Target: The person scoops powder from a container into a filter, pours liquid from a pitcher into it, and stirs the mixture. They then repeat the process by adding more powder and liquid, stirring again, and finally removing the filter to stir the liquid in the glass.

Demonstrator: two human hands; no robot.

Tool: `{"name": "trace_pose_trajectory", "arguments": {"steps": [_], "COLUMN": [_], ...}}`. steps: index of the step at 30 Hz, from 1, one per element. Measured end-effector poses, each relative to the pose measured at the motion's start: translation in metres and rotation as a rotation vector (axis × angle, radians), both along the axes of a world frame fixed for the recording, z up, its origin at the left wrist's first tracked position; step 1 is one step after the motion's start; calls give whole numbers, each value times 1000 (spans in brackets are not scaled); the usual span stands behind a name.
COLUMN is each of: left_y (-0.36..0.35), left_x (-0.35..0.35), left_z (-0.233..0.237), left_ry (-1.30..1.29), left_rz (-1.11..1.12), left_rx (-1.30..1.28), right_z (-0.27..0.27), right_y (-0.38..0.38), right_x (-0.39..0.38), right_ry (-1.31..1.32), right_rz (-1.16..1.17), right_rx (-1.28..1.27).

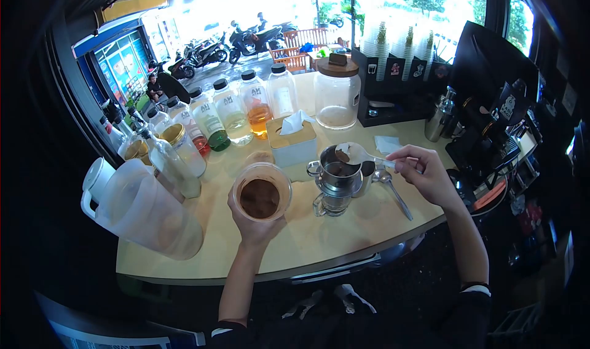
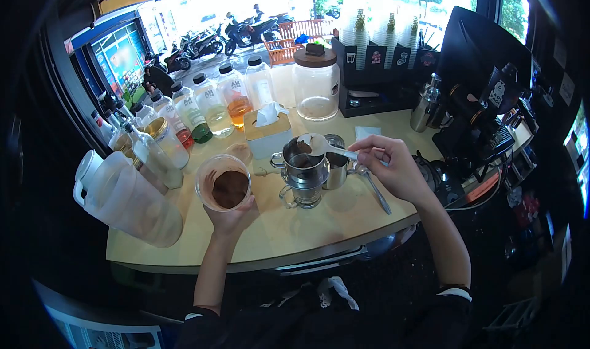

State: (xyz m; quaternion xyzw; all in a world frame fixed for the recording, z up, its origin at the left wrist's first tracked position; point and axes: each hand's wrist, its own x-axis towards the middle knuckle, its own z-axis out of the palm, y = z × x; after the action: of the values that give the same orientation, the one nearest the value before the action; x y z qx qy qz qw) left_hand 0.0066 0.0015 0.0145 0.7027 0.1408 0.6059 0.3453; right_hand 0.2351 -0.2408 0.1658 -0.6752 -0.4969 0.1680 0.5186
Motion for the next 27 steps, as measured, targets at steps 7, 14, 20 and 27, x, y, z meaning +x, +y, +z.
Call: {"name": "trace_pose_trajectory", "arguments": {"steps": [7,14,20,27], "left_y": [-1,-2,-4,-2], "left_x": [1,-1,-1,-2], "left_z": [1,3,6,7], "left_ry": [-11,-6,3,71], "left_rz": [-17,-4,8,50], "left_rx": [-1,4,5,30], "right_z": [0,-1,-3,-7], "right_y": [-4,1,4,4], "right_x": [-8,-8,-9,-6], "right_ry": [-74,-62,-182,-137], "right_rz": [-10,10,-18,-5], "right_rx": [-43,-13,-49,-40]}}
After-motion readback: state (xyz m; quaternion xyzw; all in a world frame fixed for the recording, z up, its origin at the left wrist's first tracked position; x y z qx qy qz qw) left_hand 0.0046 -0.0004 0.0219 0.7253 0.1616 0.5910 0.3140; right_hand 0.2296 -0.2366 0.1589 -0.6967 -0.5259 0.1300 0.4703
